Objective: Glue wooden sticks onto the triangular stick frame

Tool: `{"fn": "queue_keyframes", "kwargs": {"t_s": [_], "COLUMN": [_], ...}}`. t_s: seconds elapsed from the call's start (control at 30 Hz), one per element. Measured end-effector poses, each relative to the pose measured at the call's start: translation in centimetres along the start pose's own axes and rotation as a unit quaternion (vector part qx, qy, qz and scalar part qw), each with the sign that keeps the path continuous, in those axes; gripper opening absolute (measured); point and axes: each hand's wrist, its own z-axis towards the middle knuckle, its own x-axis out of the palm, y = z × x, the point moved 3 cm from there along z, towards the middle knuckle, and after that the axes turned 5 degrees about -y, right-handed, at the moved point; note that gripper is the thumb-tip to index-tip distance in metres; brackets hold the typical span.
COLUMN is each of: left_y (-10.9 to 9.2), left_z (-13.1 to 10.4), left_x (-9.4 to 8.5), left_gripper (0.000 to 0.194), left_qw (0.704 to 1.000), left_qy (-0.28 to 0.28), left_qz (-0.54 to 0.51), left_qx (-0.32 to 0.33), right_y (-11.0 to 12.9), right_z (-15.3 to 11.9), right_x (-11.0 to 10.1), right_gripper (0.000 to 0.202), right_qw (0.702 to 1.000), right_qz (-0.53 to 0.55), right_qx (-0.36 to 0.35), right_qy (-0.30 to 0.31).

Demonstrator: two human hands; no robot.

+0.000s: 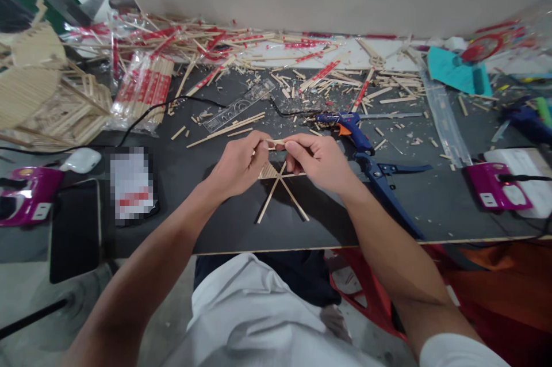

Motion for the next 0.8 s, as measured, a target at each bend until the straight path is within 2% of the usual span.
{"fn": "queue_keyframes", "kwargs": {"t_s": [0.23, 0.5, 0.67, 0.8], "left_y": [-0.2, -0.1, -0.4, -0.8], "left_z": [0.3, 0.1, 0.2, 0.4], "left_x": [-0.2, 0.3, -0.1, -0.8], "left_gripper": [0.03, 0.031, 0.028, 0.024], "left_qw": [0.995, 0.989, 0.99, 0.998], "left_qy": [0.014, -0.013, -0.016, 0.023], "left_qz": [0.095, 0.141, 0.108, 0.006], "left_qx": [0.026, 0.048, 0.087, 0.063], "right_y": [-0.1, -0.2, -0.5, -0.9], "right_z": [0.1, 0.3, 0.4, 0.7], "right_x": [-0.2, 0.1, -0.5, -1.0], "right_gripper": [0.037, 0.037, 0.039, 0.041], "right_qw": [1.0, 0.999, 0.999, 0.998], "right_qz": [-0.016, -0.042, 0.009, 0.05], "right_qx": [-0.012, 0.019, 0.041, 0.021], "right_qy": [0.0, 0.01, 0.012, -0.026]}}
